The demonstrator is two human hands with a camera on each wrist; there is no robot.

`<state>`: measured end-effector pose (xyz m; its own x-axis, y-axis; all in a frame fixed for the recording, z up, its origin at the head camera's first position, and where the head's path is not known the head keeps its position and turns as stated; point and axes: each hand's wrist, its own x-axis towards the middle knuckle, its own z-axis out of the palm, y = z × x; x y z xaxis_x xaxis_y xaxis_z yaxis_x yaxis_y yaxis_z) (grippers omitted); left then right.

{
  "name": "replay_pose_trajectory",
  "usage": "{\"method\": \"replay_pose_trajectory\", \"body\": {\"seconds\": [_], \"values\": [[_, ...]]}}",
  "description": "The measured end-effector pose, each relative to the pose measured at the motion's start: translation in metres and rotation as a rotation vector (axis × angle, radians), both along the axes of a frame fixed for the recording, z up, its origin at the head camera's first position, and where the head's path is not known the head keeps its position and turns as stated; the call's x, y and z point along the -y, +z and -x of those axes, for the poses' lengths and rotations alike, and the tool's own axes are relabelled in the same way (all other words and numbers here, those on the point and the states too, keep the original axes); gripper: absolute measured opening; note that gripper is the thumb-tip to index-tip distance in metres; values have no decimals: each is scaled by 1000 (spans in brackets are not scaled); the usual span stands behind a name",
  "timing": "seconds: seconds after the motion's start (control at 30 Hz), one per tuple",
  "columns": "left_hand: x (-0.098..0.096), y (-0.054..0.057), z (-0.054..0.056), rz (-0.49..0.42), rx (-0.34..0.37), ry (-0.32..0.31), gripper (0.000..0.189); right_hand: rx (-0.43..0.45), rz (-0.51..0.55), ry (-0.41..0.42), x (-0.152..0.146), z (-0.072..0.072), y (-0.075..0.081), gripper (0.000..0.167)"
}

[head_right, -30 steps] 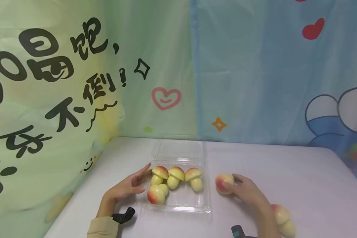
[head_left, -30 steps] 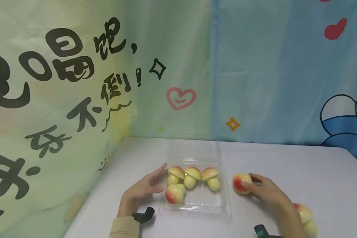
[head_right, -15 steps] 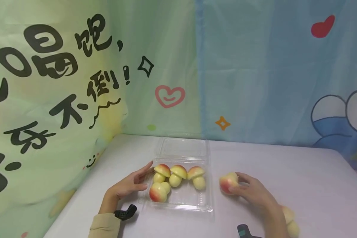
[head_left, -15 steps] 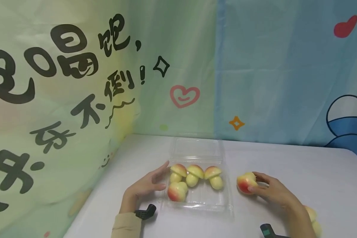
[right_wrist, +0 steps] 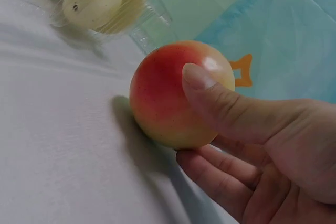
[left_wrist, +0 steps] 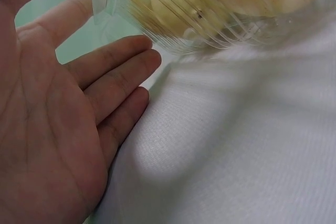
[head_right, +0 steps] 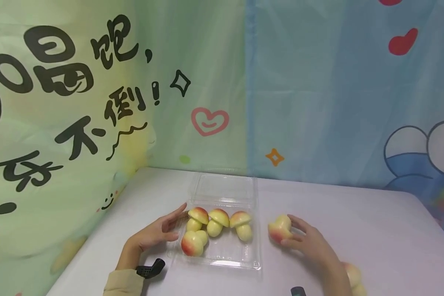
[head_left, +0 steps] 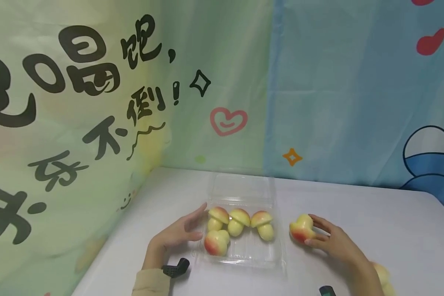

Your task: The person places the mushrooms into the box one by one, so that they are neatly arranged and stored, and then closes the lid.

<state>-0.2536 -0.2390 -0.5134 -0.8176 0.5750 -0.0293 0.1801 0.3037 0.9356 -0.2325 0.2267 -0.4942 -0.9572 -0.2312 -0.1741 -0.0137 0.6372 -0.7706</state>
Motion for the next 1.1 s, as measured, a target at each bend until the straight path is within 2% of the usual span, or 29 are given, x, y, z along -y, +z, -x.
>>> {"method": "replay_pose_trajectory", "body": {"seconds": [0.27, 0.47, 0.73, 0.93, 1.1], "values": [[-2, -8, -5, 19, 30, -16, 87, 14, 93, -10, 3, -12, -17, 88], [-8, -14, -6, 14, 59, -27, 86, 3, 100, -46, 0, -20, -18, 87], [-11, -14, -2, 31, 38, -28, 88, -37, 80, -58, 1, -16, -6, 86], [-8, -8, 1, 5, 7, -17, 87, -77, 188, -38, 11, -6, 13, 84], [-3, -7, 1, 1, -20, -5, 87, -75, 238, -13, 21, -3, 18, 83]]}}
